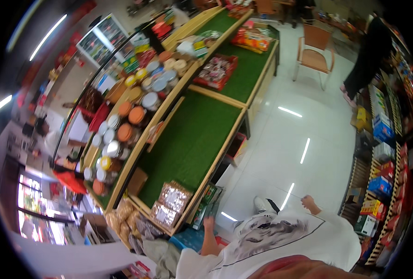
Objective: The person picks up bags of goods from one shelf area, carries them, and places them onto a green-matted display shelf.
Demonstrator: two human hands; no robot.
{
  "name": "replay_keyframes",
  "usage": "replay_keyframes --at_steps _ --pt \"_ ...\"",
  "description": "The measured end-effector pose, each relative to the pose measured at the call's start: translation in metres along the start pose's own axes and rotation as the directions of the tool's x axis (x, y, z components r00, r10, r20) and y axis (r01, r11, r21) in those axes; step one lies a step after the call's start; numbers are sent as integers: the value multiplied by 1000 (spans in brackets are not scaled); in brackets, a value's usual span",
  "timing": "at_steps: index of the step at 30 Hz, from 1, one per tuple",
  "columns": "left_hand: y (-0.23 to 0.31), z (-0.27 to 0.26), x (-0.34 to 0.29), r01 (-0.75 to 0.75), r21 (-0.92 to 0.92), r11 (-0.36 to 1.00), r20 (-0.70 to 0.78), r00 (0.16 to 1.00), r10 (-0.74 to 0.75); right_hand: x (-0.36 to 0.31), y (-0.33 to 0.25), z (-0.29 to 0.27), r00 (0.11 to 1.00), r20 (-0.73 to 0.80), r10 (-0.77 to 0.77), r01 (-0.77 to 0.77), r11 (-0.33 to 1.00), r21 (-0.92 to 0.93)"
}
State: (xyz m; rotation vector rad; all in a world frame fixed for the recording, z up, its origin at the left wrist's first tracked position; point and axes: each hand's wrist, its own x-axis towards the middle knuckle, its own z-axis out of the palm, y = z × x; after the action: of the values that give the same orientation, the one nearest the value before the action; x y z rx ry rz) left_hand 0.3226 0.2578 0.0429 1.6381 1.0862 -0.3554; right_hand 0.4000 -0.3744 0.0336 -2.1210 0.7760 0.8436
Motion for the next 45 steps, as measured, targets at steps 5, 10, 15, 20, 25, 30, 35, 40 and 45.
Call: replay_keyframes --at_steps 5,10,15,20,25,30,35,40,45 --pt "182 156 57 -408 188 894 345 879 329 -74 78 -26 928 -136 347 -224 810 542" --pt "260 265 61 -528 280 802 604 746 280 -98 77 28 947 -39 319 -204 688 696" --pt "277 279 100 -415 415 810 667 744 39 -21 21 36 993 -114 39 10 918 396" --pt "263 185 154 -139 392 909 644 748 -163 55 -65 11 867 -111 -485 488 873 -2" --pt "232 122 173 18 341 940 498 845 -197 63 -233 -46 998 24 63 -65 807 587" --pt "259 135 185 33 306 951 478 859 -184 119 -241 -31 1000 13 28 -30 750 660" --pt "314 192 215 -57 308 950 494 863 -109 190 -177 -17 953 -109 -283 302 920 250" --pt "385 247 226 -162 447 880 499 862 -94 193 -196 -47 983 -23 -182 183 969 169" --pt "452 296 244 -262 458 849 581 811 -63 231 -193 -77 976 -8 -219 218 968 123"
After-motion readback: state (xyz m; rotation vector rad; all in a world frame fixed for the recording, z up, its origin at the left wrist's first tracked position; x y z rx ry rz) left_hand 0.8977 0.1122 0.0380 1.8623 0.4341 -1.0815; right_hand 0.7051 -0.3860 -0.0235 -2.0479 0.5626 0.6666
